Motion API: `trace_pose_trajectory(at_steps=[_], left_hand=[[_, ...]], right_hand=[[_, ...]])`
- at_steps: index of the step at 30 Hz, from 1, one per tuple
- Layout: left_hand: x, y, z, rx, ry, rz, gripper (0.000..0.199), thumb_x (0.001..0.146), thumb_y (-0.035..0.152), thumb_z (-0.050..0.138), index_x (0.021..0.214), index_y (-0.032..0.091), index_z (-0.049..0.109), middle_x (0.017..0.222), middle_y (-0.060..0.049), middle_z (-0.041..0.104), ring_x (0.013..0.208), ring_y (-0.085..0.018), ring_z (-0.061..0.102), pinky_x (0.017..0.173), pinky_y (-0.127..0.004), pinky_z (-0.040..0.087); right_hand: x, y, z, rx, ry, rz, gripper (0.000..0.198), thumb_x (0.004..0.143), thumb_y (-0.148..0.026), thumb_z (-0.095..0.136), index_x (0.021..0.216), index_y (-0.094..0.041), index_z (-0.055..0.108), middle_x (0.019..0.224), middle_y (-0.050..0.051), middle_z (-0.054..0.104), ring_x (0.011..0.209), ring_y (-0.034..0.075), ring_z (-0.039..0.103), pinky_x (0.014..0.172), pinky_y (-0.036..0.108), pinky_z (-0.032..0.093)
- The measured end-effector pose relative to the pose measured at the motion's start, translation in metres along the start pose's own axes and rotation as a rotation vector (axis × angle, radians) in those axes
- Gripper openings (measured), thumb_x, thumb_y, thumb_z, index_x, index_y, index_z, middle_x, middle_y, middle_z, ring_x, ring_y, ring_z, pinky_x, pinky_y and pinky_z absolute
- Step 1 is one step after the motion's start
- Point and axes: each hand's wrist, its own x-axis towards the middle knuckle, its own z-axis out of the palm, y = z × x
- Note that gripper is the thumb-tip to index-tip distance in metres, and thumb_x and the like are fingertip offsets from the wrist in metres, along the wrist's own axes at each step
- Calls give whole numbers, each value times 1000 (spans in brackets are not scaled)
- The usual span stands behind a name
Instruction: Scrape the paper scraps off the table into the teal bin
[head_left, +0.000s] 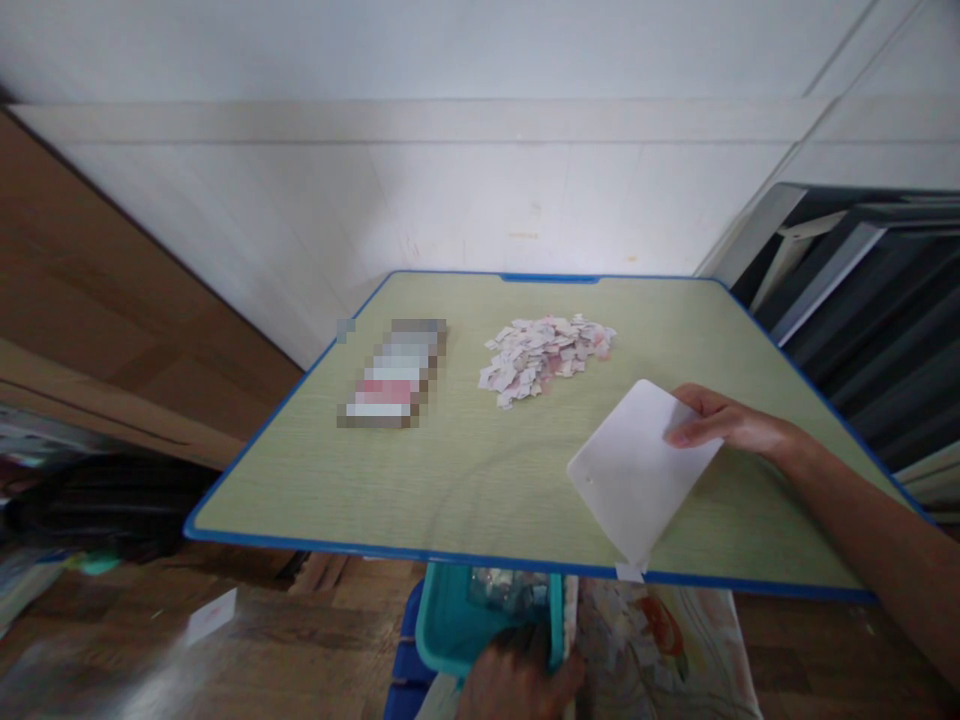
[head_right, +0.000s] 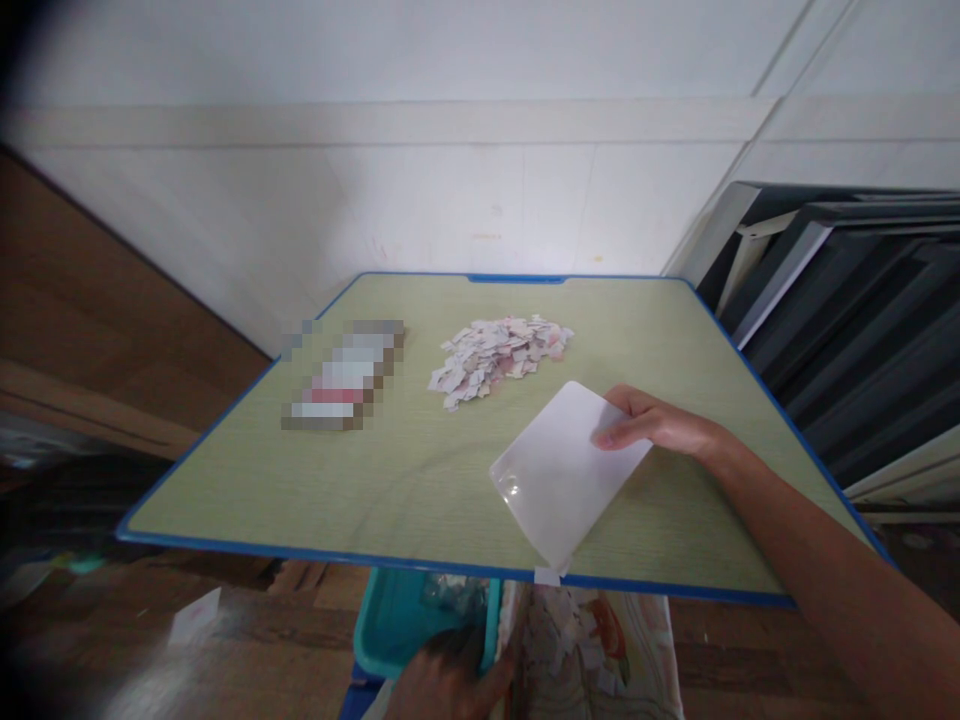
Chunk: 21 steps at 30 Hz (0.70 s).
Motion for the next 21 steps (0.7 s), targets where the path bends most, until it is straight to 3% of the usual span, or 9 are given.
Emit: trace_pose_trajectory(at_steps=[10,18,21], left_hand=[[-2,0,2,0,4,13,31,76,26,48,106,26,39,69,-1,54,58,-18,52,46,-26,41],[-2,0,2,-16,-28,3,32,75,23,47,106,27,39,69,-1,53,58,-18,52,45,-26,40],[-3,0,1,-2,-29,-7,33,75,23,47,107,28,38,70,-1,53,58,-18,52,45,-25,40]], right_hand=[[1,5,-5,-5,10,30,20,54,-28,64,68,-14,66,59,2,63,49,14,56,46,22,42],[-1,6,-7,-52,-65,45,22,54,-27,63,71,-13,66,60,2,63,49,14,56,45,20,41],[-1,9,-9,7,-3,17,21,52,-25,64,69,-14,66,57,1,62,46,13,55,43,20,40]])
